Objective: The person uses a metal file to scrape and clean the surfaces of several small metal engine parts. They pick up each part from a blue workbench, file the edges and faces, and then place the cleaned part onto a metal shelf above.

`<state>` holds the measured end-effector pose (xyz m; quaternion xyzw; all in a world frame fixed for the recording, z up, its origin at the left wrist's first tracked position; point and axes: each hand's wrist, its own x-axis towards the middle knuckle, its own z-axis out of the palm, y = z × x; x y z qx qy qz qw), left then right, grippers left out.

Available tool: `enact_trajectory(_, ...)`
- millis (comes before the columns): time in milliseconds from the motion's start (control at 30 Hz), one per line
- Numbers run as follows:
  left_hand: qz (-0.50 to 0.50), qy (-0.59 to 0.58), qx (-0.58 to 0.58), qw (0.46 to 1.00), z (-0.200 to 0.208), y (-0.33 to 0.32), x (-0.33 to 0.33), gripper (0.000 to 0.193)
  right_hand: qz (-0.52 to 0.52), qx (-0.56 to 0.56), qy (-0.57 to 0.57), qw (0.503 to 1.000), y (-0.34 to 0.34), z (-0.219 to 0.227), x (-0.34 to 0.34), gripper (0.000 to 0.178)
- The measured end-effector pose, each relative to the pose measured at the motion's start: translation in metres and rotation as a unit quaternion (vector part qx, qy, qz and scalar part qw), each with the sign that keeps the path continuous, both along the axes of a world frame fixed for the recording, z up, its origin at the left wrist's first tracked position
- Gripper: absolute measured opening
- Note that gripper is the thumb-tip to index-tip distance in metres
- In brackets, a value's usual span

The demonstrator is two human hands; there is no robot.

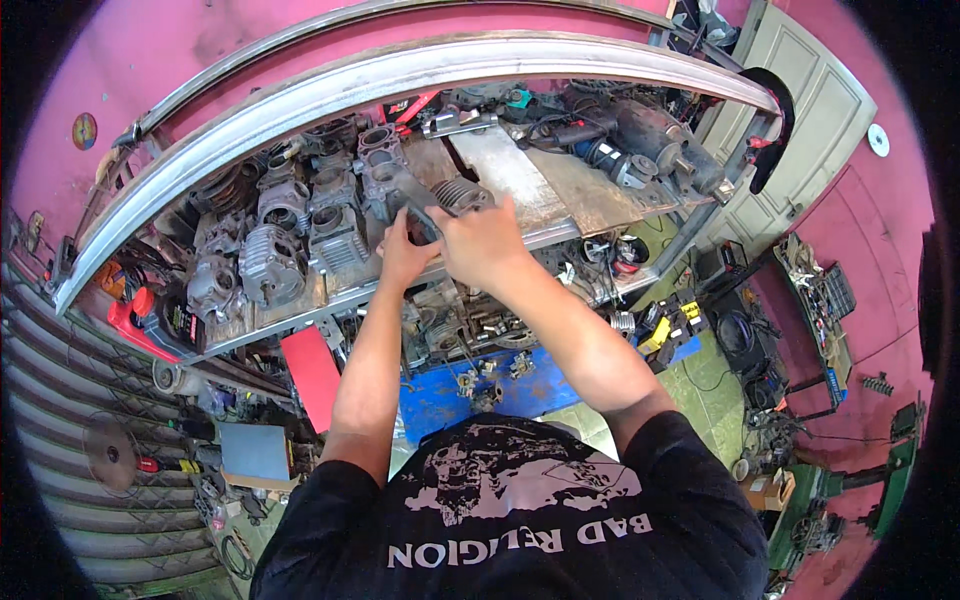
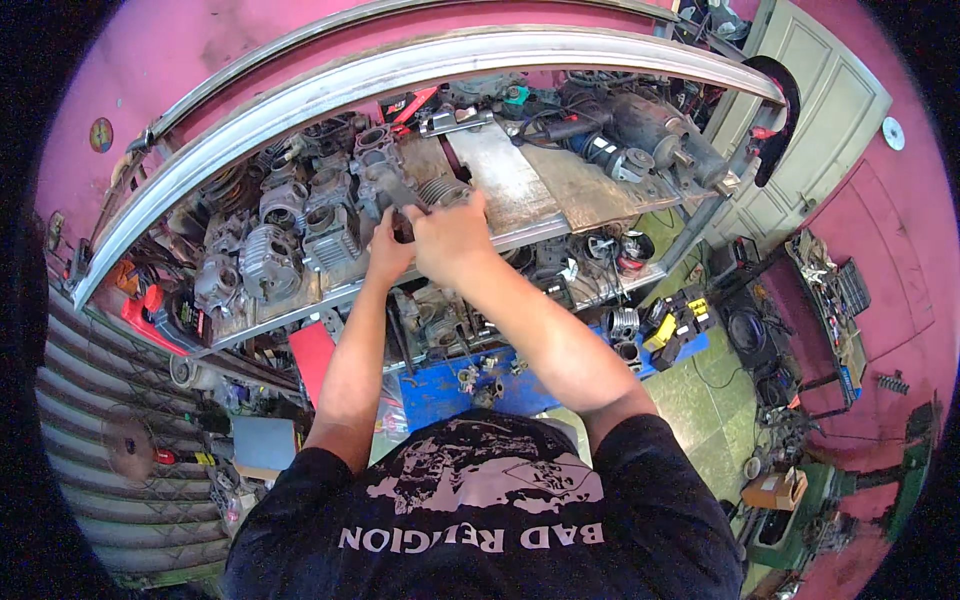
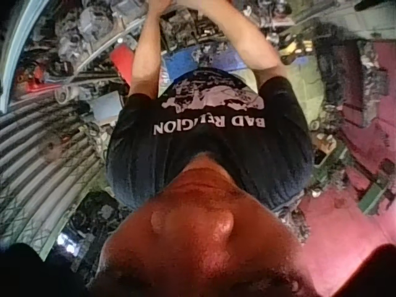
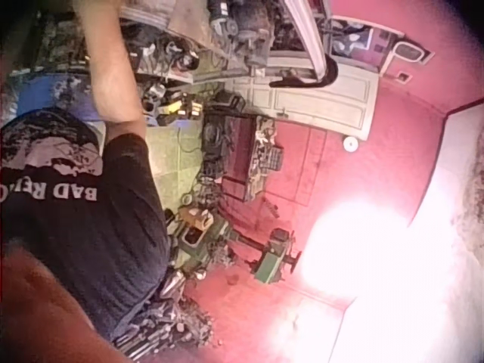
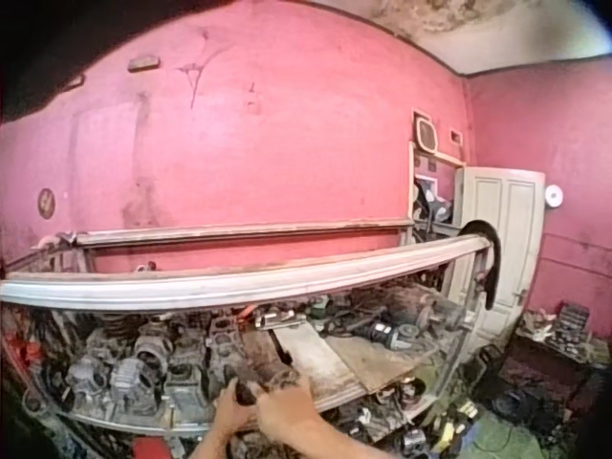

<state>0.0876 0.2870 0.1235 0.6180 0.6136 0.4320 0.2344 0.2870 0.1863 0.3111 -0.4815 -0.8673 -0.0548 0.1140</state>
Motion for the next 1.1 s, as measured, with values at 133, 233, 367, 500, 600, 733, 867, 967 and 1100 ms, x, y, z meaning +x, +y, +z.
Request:
enact_trajectory(133,0.006,0.032,0.018,0.999,0.005,-0.01,0.001,0.113,-0.054,-0.035,0.004,0.998,-0.024,0.009,0.001,0.052)
enact_trajectory(233,0.026,0.049,0.015,0.998,0.015,-0.017,0.013,0.109,-0.076,0.019,0.044,0.996,0.011,-0.016,0.001,0.052)
enact_trajectory(367,0.072,0.096,0.029,0.992,0.028,-0.029,0.022,0.108,-0.059,0.028,0.075,0.995,0.011,-0.022,0.024,0.058)
enact_trajectory(500,0.057,0.128,0.045,0.989,0.04,-0.036,0.031,0.1,-0.032,0.017,0.126,0.991,-0.008,-0.028,0.054,0.055)
enact_trajectory(600,0.063,0.191,0.068,0.977,0.074,-0.044,0.055,0.093,-0.045,0.016,0.197,0.979,-0.005,-0.036,0.082,0.055)
enact_trajectory(733,0.02,0.247,0.09,0.965,0.123,-0.038,0.077,0.089,-0.071,-0.055,0.367,0.926,0.012,-0.049,0.115,0.053)
enact_trajectory(867,-0.008,0.258,0.091,0.962,0.139,-0.023,0.097,0.089,-0.091,0.01,0.371,0.924,0.008,-0.051,0.126,0.052)
enact_trajectory(967,-0.024,0.226,0.085,0.97,0.142,-0.01,0.112,0.1,-0.074,0.081,0.34,0.934,0.011,-0.044,0.126,0.056)
enact_trajectory(1100,-0.012,0.128,0.12,0.985,0.117,-0.003,0.116,0.105,-0.082,0.116,0.218,0.966,0.031,-0.046,0.131,0.057)
